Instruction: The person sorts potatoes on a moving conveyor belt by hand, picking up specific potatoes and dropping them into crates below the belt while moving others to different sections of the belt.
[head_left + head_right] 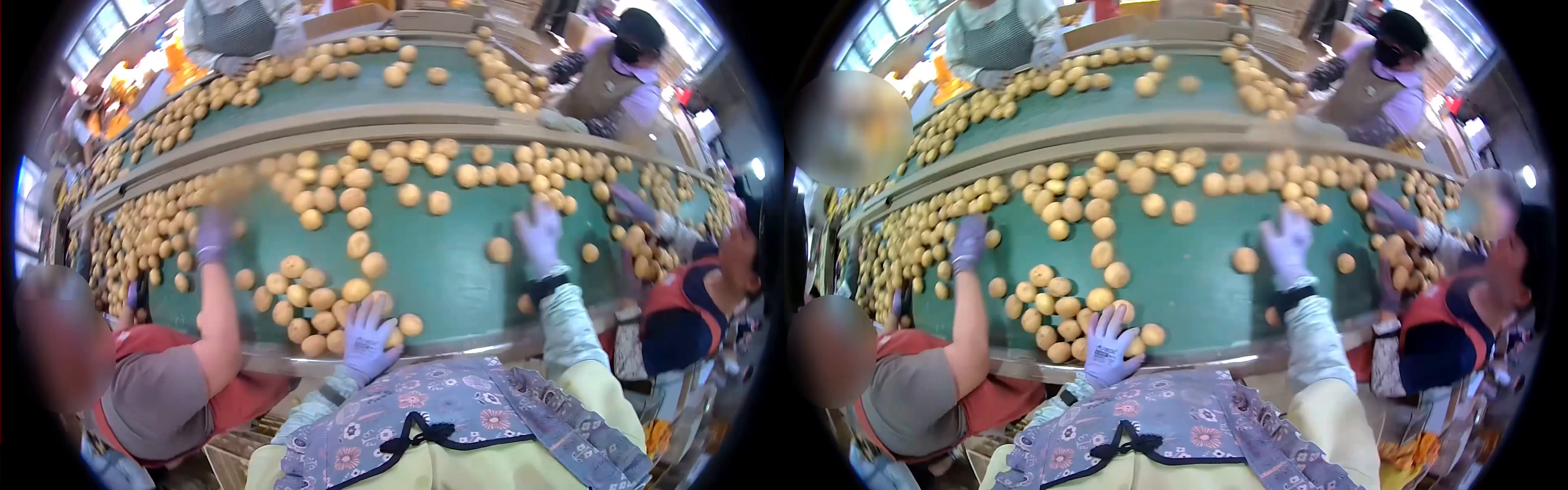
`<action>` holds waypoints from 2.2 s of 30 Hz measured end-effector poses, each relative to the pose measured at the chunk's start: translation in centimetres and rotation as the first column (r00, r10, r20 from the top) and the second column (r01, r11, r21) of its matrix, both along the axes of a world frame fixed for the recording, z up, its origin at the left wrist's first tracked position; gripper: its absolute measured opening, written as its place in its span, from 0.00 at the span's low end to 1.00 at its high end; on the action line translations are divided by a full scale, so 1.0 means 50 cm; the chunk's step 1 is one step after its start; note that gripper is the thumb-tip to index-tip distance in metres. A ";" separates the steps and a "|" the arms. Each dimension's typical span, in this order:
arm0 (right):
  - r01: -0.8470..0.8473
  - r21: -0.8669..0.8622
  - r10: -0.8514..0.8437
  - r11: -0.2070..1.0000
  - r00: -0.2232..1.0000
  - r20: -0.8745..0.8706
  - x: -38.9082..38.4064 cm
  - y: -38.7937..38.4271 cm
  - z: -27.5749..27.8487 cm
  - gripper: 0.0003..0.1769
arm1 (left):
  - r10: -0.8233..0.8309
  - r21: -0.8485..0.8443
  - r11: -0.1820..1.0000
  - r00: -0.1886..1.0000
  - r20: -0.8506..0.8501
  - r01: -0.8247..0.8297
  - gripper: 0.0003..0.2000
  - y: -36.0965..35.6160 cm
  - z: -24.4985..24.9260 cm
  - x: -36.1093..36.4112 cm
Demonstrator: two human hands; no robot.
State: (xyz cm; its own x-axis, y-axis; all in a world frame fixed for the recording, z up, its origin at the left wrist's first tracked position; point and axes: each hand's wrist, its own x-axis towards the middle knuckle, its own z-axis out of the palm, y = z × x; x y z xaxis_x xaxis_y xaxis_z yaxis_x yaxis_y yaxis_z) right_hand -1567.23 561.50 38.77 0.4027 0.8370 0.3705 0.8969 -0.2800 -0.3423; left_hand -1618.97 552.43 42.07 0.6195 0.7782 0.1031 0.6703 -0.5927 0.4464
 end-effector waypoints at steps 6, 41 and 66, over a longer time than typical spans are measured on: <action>0.327 -0.213 -0.286 0.921 0.937 0.201 -0.045 0.211 -0.058 0.49 | 0.340 0.137 0.937 0.927 -0.156 -0.321 0.32 0.111 -0.079 -0.221; -0.986 -0.153 0.933 -0.061 -0.002 -0.360 -1.305 -0.115 0.086 0.53 | 0.341 -0.600 0.264 0.655 -0.674 -0.755 0.40 -0.263 -0.282 -0.764; -0.452 0.062 0.446 0.890 0.891 0.088 -1.159 0.078 0.098 0.25 | 0.751 -0.901 0.407 0.617 0.236 -0.150 0.14 -0.085 0.053 -1.175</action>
State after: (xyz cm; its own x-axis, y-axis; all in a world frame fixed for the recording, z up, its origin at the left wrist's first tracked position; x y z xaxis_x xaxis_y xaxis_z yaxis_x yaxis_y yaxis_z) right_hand -1625.20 565.40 43.66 -0.0385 0.8895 0.4553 0.9427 0.1834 -0.2786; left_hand -1677.70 548.19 44.73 0.1857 0.8354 -0.5173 0.1580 0.4942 0.8549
